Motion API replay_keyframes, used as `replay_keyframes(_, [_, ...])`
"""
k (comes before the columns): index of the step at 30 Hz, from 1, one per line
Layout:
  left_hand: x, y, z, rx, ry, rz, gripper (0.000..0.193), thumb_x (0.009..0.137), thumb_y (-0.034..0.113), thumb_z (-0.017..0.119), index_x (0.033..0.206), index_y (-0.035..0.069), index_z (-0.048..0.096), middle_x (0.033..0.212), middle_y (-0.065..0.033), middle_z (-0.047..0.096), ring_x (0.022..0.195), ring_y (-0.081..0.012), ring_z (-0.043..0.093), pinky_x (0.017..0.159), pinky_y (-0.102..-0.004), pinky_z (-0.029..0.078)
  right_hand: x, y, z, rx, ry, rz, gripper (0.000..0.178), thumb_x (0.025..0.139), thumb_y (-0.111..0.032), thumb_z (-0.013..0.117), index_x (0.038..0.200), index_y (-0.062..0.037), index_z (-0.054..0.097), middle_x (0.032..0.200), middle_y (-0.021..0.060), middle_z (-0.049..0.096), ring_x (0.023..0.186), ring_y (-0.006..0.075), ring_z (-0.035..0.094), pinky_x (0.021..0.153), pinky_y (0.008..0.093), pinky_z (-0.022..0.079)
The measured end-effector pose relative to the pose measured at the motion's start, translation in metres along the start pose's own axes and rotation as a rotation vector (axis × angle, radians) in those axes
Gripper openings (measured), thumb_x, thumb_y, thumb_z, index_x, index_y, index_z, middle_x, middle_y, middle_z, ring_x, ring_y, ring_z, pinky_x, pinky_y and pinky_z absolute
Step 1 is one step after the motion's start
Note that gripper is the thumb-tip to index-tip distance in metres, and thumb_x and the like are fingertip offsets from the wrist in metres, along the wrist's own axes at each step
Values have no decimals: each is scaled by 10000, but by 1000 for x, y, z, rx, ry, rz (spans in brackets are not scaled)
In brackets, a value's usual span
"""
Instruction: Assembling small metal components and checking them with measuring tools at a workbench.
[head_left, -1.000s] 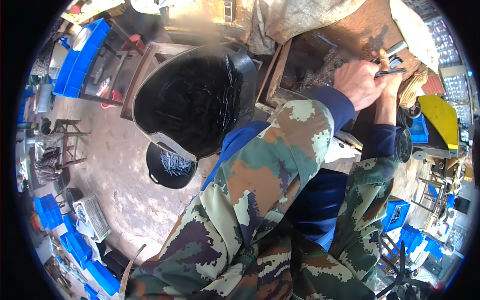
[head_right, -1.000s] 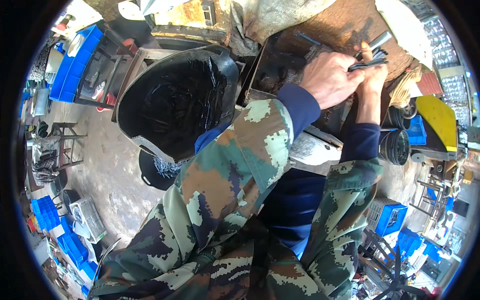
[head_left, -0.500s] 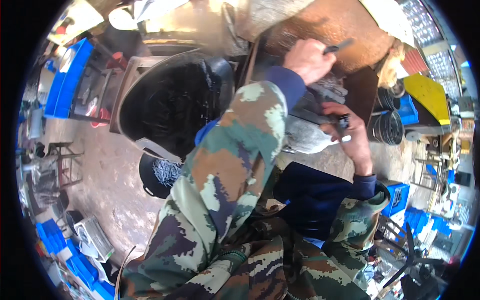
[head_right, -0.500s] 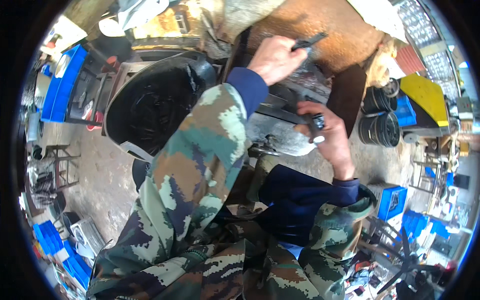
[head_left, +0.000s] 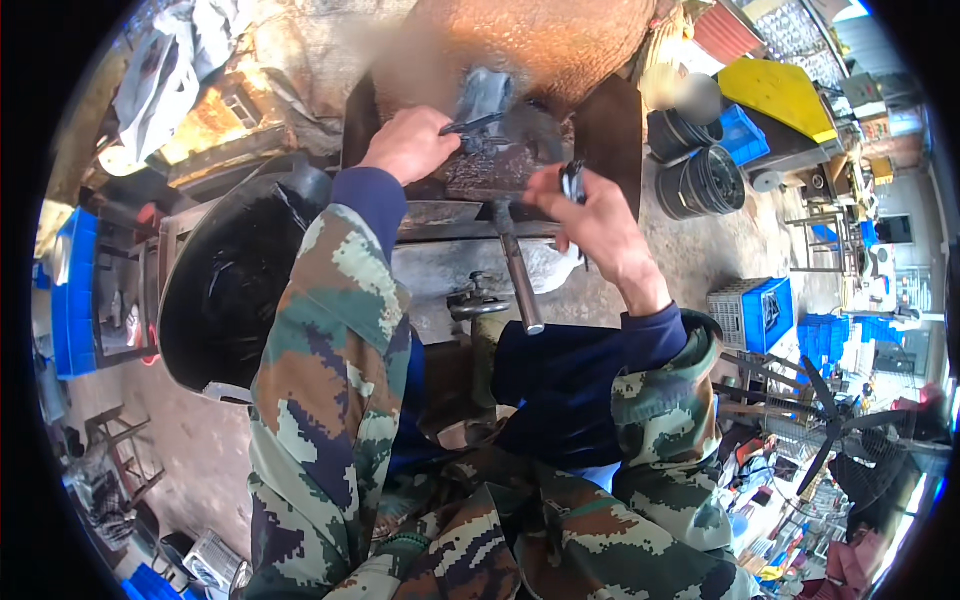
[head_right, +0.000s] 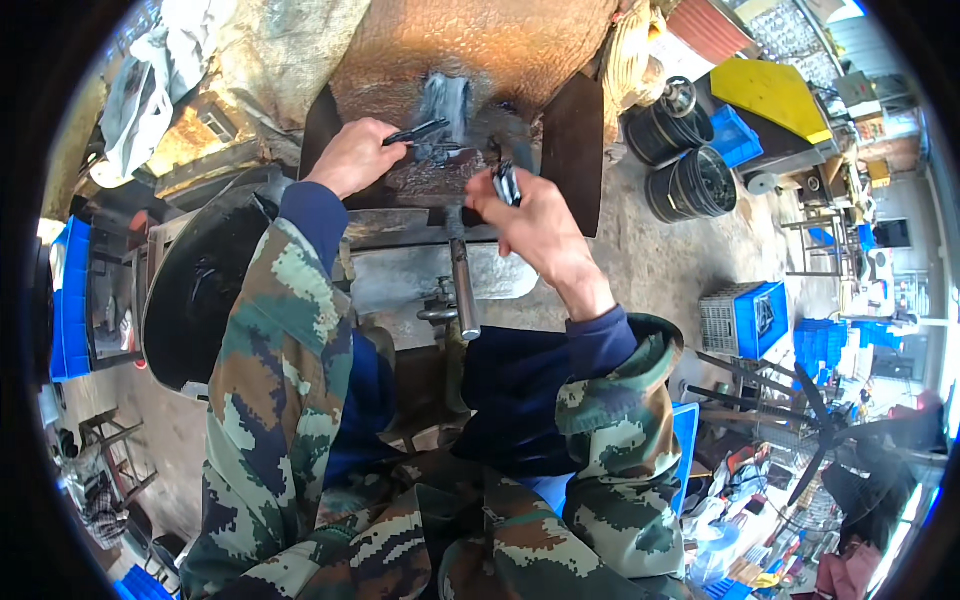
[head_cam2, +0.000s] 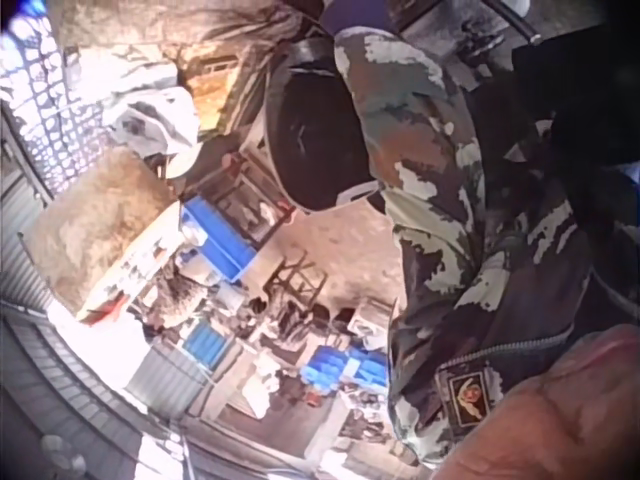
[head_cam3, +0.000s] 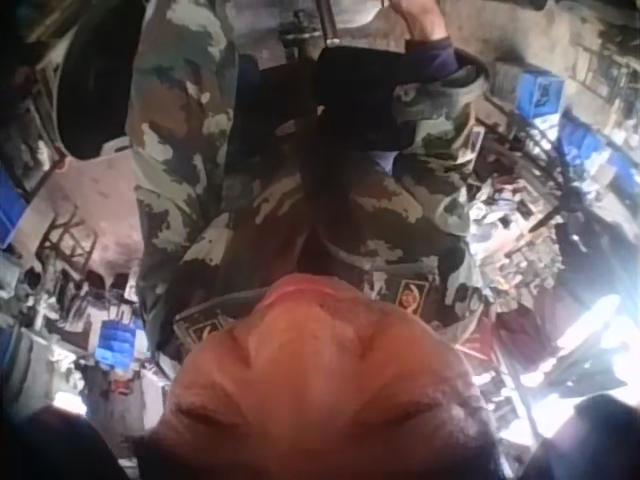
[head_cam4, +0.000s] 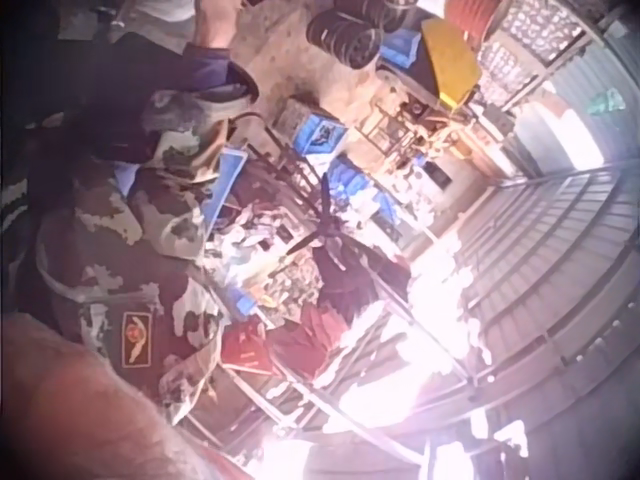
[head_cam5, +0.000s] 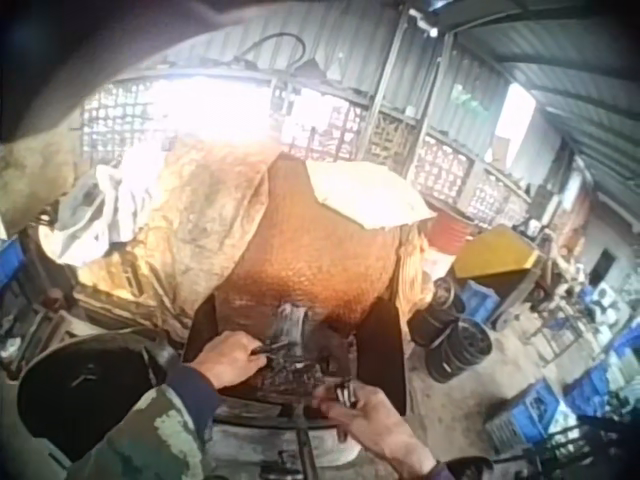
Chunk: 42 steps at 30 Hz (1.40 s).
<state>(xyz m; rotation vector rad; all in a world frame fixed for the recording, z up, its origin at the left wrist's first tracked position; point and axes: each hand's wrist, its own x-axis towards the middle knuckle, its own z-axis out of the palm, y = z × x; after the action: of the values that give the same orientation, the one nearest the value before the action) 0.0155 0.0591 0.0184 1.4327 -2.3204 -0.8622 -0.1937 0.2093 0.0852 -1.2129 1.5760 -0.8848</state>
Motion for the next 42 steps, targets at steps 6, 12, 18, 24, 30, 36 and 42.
replay_keyframes(6, [9,-12,9,-93,-23,25,271,894,282,625,1086,109,706,1025,-188,691,999,-379,636,865,-444,494,26,-7,-1,527,136,-6,152,962,-136,601,1066,-26,612,886,92,682,474,69,388,491,277,432])
replay_keyframes(12, [7,8,-9,-467,73,196,242,958,242,591,1016,42,713,756,-17,666,600,-131,543,579,-282,430,45,-10,12,706,240,-67,177,968,-142,604,1089,-13,603,935,115,684,476,78,393,489,301,467])
replay_keyframes(18, [-24,64,-21,-925,-185,63,288,970,312,608,1045,54,709,740,17,602,527,-24,334,468,-213,243,46,-9,21,707,219,-212,116,955,-139,641,1021,-45,626,871,71,675,478,48,423,444,262,451])
replay_keyframes(24, [-14,52,-13,-970,-200,6,325,953,321,630,1040,13,683,771,-5,608,511,-30,340,447,-231,231,41,-10,16,691,294,-203,75,942,-127,662,968,-60,639,806,44,664,486,44,434,442,264,442])
replay_keyframes(30, [4,6,-12,-778,-24,-217,225,931,211,494,874,25,606,573,45,415,458,-47,317,437,-235,199,30,-7,7,721,234,-193,122,941,-130,664,1017,-39,635,816,72,655,453,44,387,455,286,458])
replay_keyframes(36, [13,-10,9,-457,-113,-70,242,908,166,555,958,-36,678,733,-50,572,720,-164,571,672,-308,445,25,-4,-1,576,268,-157,185,944,-155,667,1034,2,629,664,37,596,505,64,470,464,284,475])
replay_keyframes(42, [20,-16,17,-406,-99,127,266,872,106,575,1070,-30,688,951,-130,610,875,-246,605,802,-351,462,19,-4,-7,573,260,-168,189,946,-168,667,1020,3,633,653,35,595,529,78,521,466,276,488])
